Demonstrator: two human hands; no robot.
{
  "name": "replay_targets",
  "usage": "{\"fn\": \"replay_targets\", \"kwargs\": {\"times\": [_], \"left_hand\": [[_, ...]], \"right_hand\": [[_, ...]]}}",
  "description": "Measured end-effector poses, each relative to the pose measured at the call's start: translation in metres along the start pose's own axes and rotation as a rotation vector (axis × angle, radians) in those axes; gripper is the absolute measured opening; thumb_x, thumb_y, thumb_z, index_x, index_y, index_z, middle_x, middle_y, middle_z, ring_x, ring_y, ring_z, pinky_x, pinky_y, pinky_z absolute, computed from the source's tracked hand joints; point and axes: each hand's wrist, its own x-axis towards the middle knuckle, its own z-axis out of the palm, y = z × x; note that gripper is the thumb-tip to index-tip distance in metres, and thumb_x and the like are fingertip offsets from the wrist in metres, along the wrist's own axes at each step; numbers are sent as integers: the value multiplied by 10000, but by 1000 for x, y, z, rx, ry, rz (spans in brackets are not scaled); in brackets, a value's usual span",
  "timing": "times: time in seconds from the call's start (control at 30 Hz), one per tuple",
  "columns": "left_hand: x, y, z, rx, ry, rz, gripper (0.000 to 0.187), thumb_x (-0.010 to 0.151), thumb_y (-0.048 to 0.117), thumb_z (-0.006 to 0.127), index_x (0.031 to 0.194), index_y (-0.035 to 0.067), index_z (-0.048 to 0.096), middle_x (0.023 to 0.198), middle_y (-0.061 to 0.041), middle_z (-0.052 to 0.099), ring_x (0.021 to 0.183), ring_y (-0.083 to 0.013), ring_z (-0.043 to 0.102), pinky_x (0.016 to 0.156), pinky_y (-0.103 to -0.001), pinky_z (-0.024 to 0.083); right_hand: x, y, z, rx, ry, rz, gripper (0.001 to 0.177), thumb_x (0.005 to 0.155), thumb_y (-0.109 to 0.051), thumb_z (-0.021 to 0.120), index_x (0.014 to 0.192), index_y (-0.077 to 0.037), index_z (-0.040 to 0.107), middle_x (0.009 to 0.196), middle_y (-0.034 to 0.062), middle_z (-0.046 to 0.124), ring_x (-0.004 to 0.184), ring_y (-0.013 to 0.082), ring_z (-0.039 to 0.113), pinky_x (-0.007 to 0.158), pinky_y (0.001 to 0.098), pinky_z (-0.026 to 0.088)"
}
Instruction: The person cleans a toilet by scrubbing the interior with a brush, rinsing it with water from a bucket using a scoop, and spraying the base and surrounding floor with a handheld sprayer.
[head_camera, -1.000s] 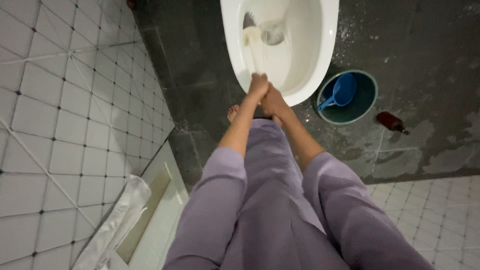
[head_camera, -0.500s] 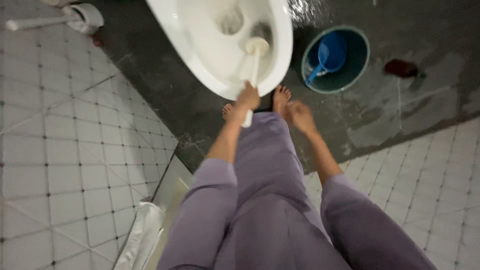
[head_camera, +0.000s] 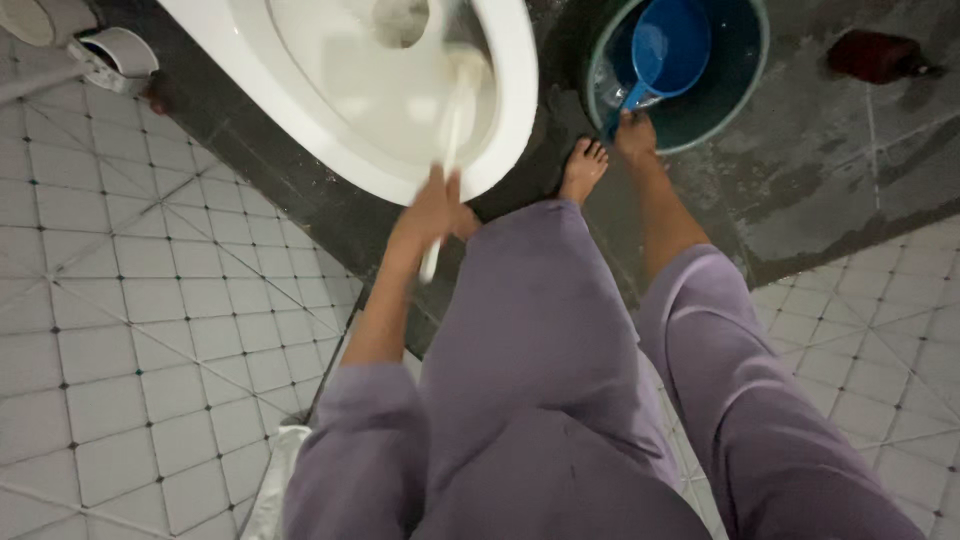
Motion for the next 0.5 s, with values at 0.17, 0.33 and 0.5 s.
{"fn": "replay_targets", "kwargs": {"times": [0.17, 0.33, 0.5], "left_hand": [[-83, 27, -30, 98, -103, -208, 503, 1071, 366, 332, 1372, -22, 440, 1195, -372, 642, 1158, -532, 602, 968, -555, 470], [-45, 17, -43, 350, -80, -222, 531, 1076, 410, 353, 1386, -14, 430, 1246, -381, 593, 1189, -550, 561, 991, -600, 441], [48, 28, -22, 161, 175, -211, 568, 1078, 357, 332, 1435, -85, 327, 1199, -418, 600, 1156, -565, 589, 1008, -571, 468]], "right_hand": [[12, -3, -21, 842, -82, 519, 570, 1016, -334, 576, 1473, -46, 396, 1315, 177, 552, 1251, 394, 529, 1018, 504, 484], [15, 8, -46, -147, 16, 132, 548, 1097, -280, 600, 1488, -2, 336, 1265, 310, 641, 1193, 475, 633, 1024, 503, 519], [-2, 31, -35, -572, 3, -92, 777, 996, -163, 615, 1589, 89, 181, 1171, 327, 669, 1068, 472, 681, 949, 526, 532]]}}
